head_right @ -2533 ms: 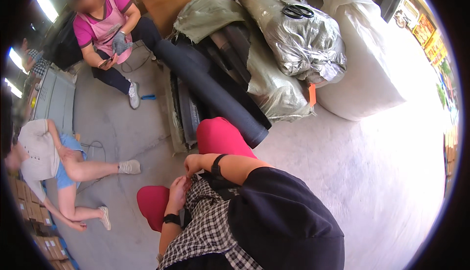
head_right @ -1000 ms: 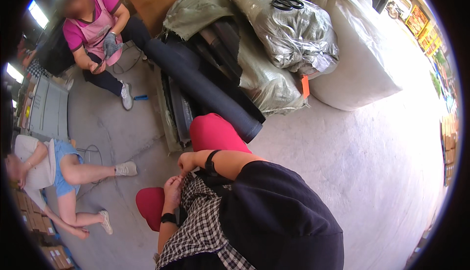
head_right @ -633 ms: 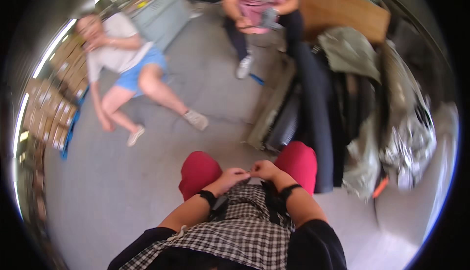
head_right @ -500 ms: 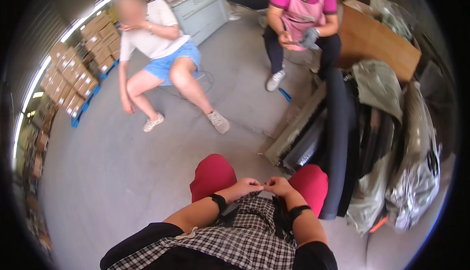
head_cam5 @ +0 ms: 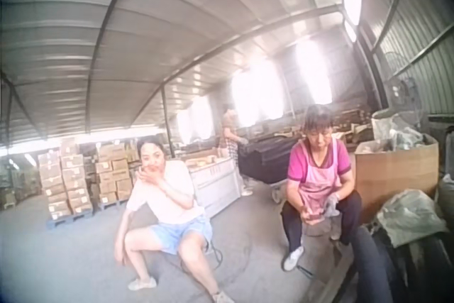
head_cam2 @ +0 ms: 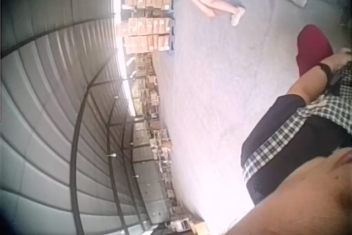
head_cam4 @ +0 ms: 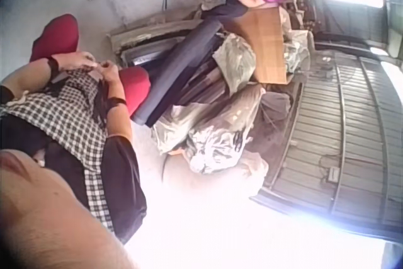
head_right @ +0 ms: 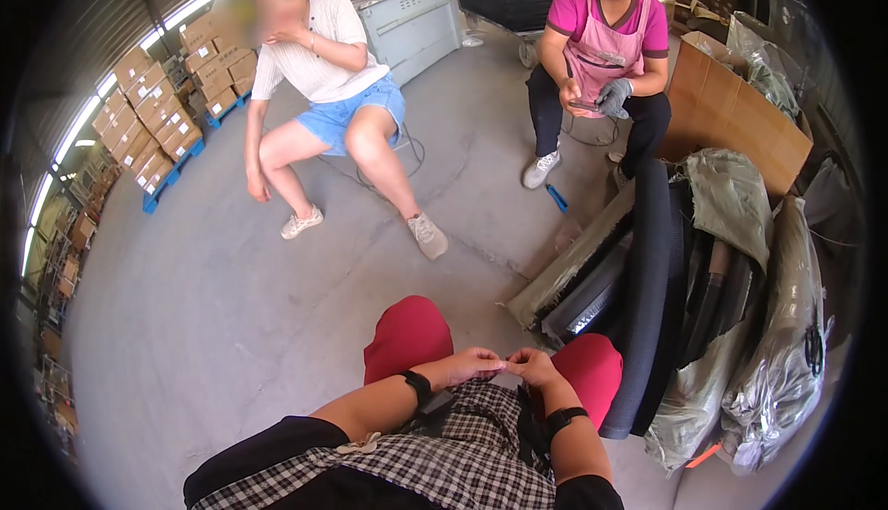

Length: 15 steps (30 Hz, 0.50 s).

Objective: Wrapping a roll of black material with plastic and tape.

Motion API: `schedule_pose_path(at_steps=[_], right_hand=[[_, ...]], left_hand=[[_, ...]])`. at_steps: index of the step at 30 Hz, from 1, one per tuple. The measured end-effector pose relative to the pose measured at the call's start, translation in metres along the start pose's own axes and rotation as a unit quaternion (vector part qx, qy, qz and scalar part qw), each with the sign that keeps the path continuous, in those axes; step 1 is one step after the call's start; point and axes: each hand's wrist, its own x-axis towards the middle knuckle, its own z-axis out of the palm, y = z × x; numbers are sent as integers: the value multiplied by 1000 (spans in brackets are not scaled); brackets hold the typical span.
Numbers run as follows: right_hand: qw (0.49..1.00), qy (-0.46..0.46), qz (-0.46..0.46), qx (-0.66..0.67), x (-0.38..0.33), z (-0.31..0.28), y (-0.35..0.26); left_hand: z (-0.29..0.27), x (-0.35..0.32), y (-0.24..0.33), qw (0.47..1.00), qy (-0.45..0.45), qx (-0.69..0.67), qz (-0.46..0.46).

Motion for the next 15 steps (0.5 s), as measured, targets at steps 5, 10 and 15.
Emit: schedule_pose_path(at_steps=[5,10,15], right_hand=[[1000,7,-23,17,1,1,5],[998,-18,-47,44,2,3,7],[995,-38,-56,70,-2,4,2]], left_hand=[[-1,-2,2,988,70,127,48],[-5,0,-2,983,78,162,46],[-9,7,-14,985,70,157,31]])
